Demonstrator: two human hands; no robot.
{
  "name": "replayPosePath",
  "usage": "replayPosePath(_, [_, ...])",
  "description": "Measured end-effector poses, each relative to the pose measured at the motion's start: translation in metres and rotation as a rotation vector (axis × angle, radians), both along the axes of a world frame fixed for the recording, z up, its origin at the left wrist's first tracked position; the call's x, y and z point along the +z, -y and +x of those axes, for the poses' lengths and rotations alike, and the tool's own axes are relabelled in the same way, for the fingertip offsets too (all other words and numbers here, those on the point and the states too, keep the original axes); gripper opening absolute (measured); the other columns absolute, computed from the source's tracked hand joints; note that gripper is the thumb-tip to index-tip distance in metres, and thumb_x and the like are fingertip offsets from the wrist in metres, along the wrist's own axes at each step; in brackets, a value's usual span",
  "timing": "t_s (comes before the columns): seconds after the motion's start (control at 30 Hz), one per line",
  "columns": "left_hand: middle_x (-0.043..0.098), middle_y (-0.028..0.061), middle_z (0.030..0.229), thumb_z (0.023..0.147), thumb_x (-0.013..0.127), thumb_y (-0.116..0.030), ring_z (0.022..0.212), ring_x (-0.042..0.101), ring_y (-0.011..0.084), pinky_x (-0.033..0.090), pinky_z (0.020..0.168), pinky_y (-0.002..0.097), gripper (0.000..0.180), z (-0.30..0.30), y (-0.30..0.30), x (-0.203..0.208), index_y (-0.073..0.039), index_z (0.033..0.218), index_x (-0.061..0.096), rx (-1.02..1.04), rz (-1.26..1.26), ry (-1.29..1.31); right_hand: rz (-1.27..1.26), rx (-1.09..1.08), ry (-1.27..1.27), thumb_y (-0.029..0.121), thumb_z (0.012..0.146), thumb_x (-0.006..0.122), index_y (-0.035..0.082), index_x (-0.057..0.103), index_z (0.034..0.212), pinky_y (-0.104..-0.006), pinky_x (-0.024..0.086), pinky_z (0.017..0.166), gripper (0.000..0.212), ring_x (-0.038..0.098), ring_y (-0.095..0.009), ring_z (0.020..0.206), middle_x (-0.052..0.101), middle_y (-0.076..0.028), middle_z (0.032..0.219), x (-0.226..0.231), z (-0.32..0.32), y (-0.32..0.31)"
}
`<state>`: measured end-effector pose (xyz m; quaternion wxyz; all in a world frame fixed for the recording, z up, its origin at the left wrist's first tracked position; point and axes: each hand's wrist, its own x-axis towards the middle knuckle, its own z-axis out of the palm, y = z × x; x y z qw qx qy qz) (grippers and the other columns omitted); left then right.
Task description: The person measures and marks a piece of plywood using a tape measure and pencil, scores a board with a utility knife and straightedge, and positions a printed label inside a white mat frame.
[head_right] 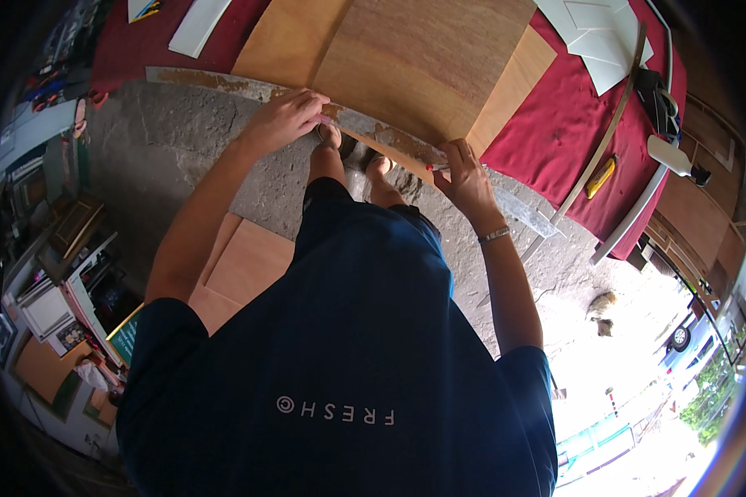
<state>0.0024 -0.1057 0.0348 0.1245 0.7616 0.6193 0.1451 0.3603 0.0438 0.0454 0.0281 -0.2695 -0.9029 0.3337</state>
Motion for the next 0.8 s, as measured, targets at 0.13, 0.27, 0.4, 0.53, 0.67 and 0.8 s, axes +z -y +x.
replayPosePath(0.13, [0.066,0.0045,0.112,0.086,0.075,-0.015,0.104,0.065,0.0245,0.056,0.089,0.0372,0.035,0.000,0.002,0.001,-0.007,0.115,0.057,0.044,0.033,0.061,-0.005,0.030,-0.017,0.004,0.080,0.072,0.001,0.059,0.114,-0.0456,0.051,0.088,0.036,0.060,-0.036,0.103,0.057,-0.017,0.112,0.010,-0.004,-0.003])
replayPosePath(0.27, [0.064,0.0084,0.109,0.084,0.080,-0.019,0.099,0.065,0.0246,0.053,0.085,0.0383,0.043,0.026,0.011,0.021,-0.003,0.115,0.056,0.351,0.099,0.269,0.126,-0.063,-0.231,0.004,0.085,0.067,0.001,0.063,0.101,-0.0430,0.049,0.084,0.017,0.059,-0.034,0.097,0.056,-0.017,0.111,0.040,-0.019,-0.011])
replayPosePath(0.4, [0.058,0.0122,0.101,0.082,0.083,-0.026,0.092,0.060,0.0262,0.048,0.086,0.0401,0.052,0.076,0.028,-0.020,0.002,0.115,0.055,0.993,0.353,0.464,0.169,-0.113,-0.349,0.004,0.089,0.066,0.002,0.065,0.096,-0.0409,0.049,0.081,0.007,0.061,-0.033,0.083,0.062,-0.013,0.088,0.060,-0.060,-0.020])
replayPosePath(0.53, [0.050,0.0064,0.091,0.083,0.085,-0.022,0.089,0.054,0.0158,0.047,0.080,0.0322,0.045,0.135,0.005,-0.023,0.001,0.099,0.049,1.568,0.278,1.152,-0.283,-0.200,-0.482,0.016,0.093,0.071,0.005,0.072,0.106,-0.0394,0.053,0.078,0.017,0.069,-0.032,0.087,0.072,-0.014,0.097,0.028,-0.119,-0.007])
replayPosePath(0.67, [0.048,-0.0017,0.083,0.080,0.086,-0.010,0.076,0.047,0.0094,0.044,0.075,0.0247,0.041,0.141,0.009,-0.073,-0.005,0.084,0.045,1.500,0.254,1.292,-0.338,-0.064,-0.401,0.020,0.093,0.071,0.010,0.074,0.112,-0.0384,0.054,0.081,0.022,0.068,-0.031,0.093,0.073,-0.012,0.104,0.005,-0.166,-0.001])
replayPosePath(0.8, [0.050,0.0159,0.108,0.073,0.092,-0.023,0.101,0.055,0.0220,0.050,0.085,0.0344,0.069,0.132,0.009,-0.075,0.000,0.113,0.040,1.385,0.084,1.420,-0.332,0.020,-0.357,0.024,0.094,0.070,0.010,0.074,0.112,-0.0397,0.052,0.092,0.024,0.068,-0.032,0.104,0.072,-0.012,0.112,-0.008,-0.181,-0.002])
